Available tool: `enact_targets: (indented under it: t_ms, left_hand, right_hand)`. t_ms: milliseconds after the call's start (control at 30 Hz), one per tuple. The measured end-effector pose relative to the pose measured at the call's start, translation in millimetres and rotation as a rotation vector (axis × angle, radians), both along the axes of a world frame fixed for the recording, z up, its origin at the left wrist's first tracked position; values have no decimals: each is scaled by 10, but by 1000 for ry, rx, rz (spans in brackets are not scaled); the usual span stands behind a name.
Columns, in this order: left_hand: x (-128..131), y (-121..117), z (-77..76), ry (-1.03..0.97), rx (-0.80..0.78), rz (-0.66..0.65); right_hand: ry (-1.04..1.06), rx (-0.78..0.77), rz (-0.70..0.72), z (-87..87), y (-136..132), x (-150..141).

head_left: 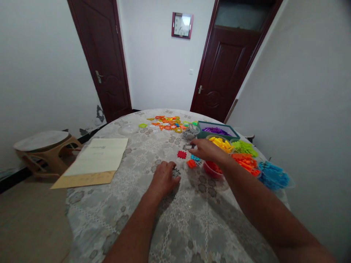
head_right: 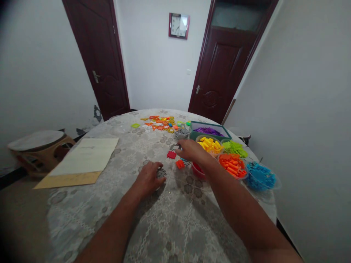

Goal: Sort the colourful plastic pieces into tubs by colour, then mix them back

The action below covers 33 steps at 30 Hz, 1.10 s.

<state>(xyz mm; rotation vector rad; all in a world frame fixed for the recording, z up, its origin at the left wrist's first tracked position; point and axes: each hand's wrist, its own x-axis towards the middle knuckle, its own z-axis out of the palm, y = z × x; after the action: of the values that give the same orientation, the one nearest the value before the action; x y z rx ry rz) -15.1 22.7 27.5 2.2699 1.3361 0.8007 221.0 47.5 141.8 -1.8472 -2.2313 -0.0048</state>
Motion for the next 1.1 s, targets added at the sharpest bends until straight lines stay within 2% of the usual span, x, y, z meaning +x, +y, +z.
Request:
enact_targets:
  t_ms: [133, 200, 267, 367, 467, 533, 667, 767, 933, 1100]
  left_hand:
    - [38, -12, 23, -95, 24, 15]
    - [43, -2, 23, -155, 31, 11]
    - [45, 13, 18, -210, 41, 7]
    - [51, 37, 9, -280, 56, 9]
    - [69, 53, -3, -334, 81, 34]
    - [87, 54, -7, -370, 107, 29]
    - [118, 37, 5, -412, 193, -19]
    - [122, 16, 24, -413, 257, -55]
    - [104, -31, 23, -233, 248, -54]
    - [96, -79, 13, 52, 166, -8]
  right_hand:
    - [-16, 81, -180, 141, 696, 43]
    - [-9, 126, -232, 175, 887, 57]
    - [-2, 153, -262, 184, 965, 64]
    - [6, 147, -251, 170, 918, 35]
    - [12, 82, -183, 137, 723, -72]
    - [54, -38, -99, 96, 527, -192]
    - [320, -404, 86, -49, 94, -479]
    - [423, -433, 106, -175, -105, -595]
    - [452, -459, 44, -212, -73, -424]
    - [427, -449, -143, -65, 287, -121]
